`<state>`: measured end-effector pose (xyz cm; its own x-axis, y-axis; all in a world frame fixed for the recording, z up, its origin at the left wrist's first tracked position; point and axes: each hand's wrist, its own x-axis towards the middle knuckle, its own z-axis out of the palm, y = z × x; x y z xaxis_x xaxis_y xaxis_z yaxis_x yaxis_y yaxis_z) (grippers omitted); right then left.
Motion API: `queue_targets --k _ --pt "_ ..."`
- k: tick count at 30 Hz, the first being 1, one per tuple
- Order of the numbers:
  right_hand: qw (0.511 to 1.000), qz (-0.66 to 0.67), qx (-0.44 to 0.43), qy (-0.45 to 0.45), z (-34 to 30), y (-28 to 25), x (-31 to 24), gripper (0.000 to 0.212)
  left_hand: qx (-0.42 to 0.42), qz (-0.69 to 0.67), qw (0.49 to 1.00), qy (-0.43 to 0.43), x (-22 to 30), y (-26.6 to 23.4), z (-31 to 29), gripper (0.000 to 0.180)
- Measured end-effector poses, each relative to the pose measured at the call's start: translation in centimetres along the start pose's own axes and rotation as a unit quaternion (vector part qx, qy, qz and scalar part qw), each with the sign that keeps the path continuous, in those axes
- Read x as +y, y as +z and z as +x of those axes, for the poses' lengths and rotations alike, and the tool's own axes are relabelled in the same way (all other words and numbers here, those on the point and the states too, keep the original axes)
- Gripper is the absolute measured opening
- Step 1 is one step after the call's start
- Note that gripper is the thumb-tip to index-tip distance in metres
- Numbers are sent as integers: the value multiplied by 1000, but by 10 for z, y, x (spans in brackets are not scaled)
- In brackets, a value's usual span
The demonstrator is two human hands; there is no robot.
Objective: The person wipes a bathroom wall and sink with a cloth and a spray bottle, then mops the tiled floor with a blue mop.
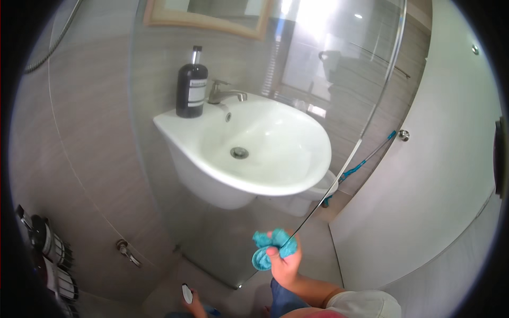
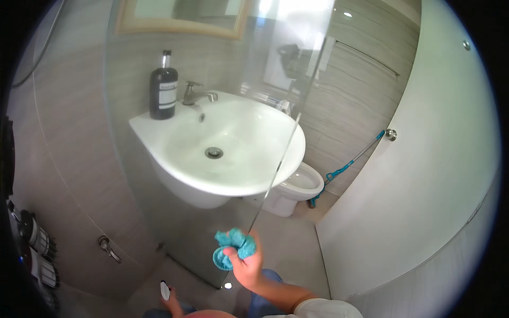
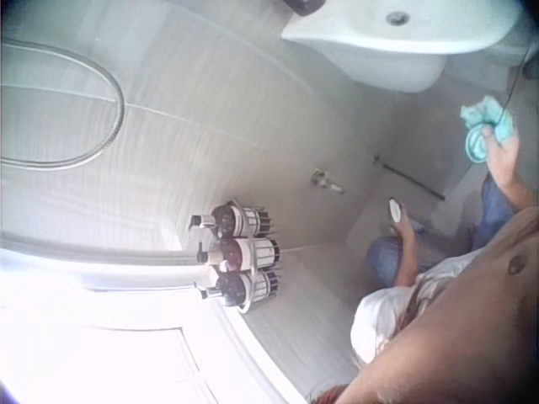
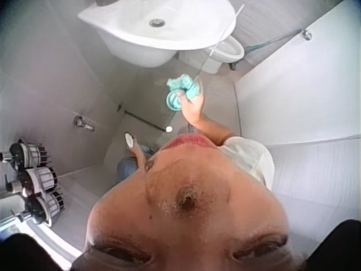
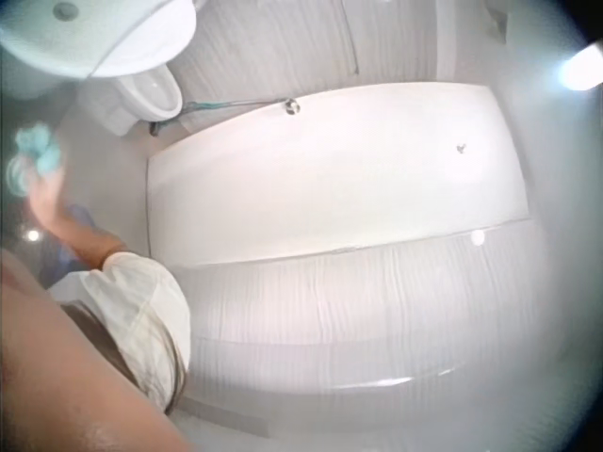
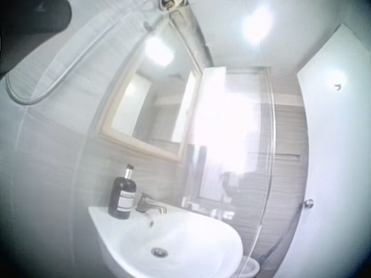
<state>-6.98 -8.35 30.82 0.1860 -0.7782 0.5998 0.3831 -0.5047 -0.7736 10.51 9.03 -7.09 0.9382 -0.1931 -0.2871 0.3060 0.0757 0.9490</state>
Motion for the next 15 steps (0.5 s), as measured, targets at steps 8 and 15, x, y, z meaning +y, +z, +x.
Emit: queue_targets --k 8,15 --pt "972 -190 -16 -134 138 24 -154 42 -30 123 992 -16 135 19 -58 48" --pt "966 -107 72 -224 300 111 -351 80 -7 42 997 60 190 11 -108 44"
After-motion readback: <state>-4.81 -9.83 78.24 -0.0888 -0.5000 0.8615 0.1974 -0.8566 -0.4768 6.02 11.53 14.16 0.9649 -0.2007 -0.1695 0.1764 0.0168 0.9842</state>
